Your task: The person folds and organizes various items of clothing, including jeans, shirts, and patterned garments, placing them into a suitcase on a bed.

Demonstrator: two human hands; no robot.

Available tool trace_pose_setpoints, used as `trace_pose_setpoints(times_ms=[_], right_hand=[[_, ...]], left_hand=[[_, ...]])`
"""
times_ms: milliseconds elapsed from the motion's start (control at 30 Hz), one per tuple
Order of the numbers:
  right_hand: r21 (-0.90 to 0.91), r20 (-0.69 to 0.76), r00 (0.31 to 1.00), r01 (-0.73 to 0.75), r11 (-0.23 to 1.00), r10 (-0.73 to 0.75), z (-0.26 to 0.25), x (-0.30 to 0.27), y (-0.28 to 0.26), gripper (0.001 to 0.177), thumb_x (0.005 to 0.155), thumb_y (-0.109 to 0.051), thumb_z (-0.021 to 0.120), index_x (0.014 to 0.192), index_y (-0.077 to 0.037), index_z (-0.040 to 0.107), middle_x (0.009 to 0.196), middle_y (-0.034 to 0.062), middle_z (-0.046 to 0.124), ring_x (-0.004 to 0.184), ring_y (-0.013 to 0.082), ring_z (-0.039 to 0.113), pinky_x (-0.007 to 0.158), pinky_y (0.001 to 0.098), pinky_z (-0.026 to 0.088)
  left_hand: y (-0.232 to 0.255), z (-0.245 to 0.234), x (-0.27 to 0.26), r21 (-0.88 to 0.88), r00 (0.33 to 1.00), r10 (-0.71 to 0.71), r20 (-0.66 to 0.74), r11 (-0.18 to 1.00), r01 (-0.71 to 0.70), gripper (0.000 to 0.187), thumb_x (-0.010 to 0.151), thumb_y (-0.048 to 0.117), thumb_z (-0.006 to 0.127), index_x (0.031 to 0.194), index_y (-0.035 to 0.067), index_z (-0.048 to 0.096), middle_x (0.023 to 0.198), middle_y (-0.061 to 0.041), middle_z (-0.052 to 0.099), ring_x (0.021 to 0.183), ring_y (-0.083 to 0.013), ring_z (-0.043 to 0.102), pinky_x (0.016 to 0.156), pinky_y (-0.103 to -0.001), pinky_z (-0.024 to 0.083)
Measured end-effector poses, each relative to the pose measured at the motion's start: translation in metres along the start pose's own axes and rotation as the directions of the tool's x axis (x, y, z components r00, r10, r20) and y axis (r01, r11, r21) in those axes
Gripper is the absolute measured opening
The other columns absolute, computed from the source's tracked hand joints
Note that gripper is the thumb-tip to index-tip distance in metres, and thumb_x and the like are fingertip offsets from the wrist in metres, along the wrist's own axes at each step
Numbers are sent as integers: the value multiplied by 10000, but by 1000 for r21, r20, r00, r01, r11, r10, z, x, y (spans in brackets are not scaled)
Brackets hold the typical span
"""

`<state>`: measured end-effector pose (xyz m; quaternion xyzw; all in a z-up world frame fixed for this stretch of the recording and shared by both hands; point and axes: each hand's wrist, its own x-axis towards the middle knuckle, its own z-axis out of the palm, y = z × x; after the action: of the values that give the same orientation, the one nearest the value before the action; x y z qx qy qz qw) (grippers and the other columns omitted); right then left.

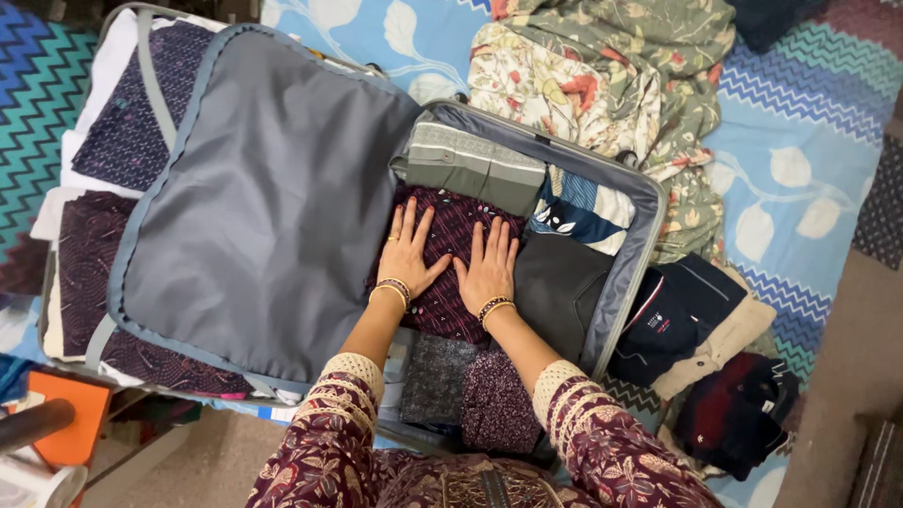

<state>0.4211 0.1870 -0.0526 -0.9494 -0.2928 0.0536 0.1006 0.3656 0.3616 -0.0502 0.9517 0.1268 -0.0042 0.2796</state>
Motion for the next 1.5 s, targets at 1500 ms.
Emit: trace_pose_setpoints(times_ms=[1500], right_hand=[[581,135,954,142,801,-267,-15,-204,73,423,978,-257,662,1346,-50,638,1525,184,519,1493,351,392,1232,449,299]], left_hand=[[21,71,-157,378,993,-65,-99,921,98,742,1079,475,597,1661,144,278,1736,-265,163,1585,-447,220,1223,-633,254]])
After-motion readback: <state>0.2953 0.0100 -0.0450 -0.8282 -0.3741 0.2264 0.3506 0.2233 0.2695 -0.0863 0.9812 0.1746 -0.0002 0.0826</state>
